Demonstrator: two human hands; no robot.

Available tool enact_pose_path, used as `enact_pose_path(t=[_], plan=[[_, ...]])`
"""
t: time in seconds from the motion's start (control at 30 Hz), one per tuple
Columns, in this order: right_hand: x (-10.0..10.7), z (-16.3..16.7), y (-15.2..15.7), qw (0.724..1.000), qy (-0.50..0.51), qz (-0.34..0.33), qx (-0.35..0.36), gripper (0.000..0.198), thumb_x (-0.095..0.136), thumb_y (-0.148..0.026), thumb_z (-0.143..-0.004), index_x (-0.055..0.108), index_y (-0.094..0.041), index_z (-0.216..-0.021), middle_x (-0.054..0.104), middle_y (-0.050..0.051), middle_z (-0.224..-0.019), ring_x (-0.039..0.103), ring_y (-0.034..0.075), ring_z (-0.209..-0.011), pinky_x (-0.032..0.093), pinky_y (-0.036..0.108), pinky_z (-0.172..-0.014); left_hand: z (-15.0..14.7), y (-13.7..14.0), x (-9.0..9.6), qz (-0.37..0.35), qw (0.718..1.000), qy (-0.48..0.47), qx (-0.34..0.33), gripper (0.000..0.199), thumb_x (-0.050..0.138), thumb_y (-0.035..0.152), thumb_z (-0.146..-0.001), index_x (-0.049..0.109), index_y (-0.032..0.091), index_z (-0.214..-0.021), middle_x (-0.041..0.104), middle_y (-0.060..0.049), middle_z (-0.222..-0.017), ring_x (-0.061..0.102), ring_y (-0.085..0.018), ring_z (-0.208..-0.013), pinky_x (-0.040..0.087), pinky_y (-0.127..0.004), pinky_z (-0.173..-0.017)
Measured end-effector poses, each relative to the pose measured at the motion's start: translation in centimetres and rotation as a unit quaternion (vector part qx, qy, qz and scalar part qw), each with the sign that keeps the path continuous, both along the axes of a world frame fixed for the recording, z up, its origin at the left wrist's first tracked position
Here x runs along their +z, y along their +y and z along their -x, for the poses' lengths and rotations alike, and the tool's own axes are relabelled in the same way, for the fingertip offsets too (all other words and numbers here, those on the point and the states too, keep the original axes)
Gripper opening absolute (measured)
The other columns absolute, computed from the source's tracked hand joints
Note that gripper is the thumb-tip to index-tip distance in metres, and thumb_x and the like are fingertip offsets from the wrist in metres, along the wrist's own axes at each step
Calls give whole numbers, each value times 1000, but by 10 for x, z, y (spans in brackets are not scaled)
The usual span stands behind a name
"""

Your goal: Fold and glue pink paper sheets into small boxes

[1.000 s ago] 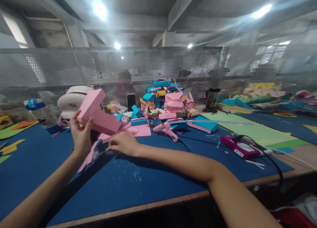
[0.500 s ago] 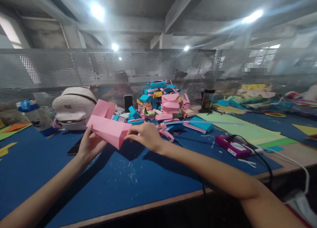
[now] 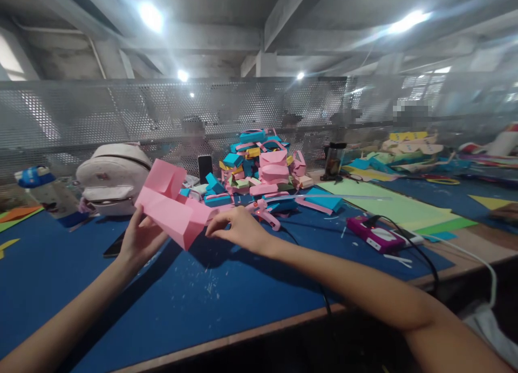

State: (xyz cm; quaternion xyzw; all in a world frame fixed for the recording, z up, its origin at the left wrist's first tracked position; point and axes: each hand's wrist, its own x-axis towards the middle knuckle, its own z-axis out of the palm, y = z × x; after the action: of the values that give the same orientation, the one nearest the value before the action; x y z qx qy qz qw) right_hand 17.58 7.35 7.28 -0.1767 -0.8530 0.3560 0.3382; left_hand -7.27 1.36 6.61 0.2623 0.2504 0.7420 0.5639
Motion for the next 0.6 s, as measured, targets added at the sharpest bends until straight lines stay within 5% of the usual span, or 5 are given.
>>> enact_pose_path(t=[0.17,0.27,0.43,0.53,0.6], plan=[[-3,8,-1,999,-7,38,18,2,74,-17,-73,73,-17,-74,73,2,-71,68,15,-67,51,26,-64,12,5,3,-41,999,-3,23,47,56,45,-89,59,16,-125,73,-12,-111,68,-26,-105,55,-35,-89],[-7,21,-7,998,-30,41,45,13,75,-28,-76,72,-16,-72,71,2,-67,65,14,-61,49,24,-58,22,4,9,-80,996,-8,47,48,56,49,-88,59,18,-125,72,-10,-115,65,-24,-111,53,-34,-94],[-10,52,-14,993,-84,-53,57,13,63,-22,-87,76,-21,-87,74,-1,-75,65,11,-63,45,22,-63,35,2,17,-87,993,-21,75,49,48,53,-92,58,18,-124,75,-7,-106,68,-21,-105,52,-33,-96],[-10,63,-9,994,-81,-74,19,7,75,-26,-76,75,-20,-72,71,-1,-69,64,14,-65,41,24,-62,36,2,17,-74,994,-29,74,51,43,54,-93,57,16,-125,76,-9,-102,70,-21,-98,54,-34,-93],[-10,64,-3,996,-68,-61,-2,26,76,-32,-75,68,-17,-56,65,0,-56,60,14,-58,40,25,-59,33,1,18,-68,995,-31,62,52,42,54,-94,57,15,-125,75,-10,-104,70,-22,-99,54,-35,-93]])
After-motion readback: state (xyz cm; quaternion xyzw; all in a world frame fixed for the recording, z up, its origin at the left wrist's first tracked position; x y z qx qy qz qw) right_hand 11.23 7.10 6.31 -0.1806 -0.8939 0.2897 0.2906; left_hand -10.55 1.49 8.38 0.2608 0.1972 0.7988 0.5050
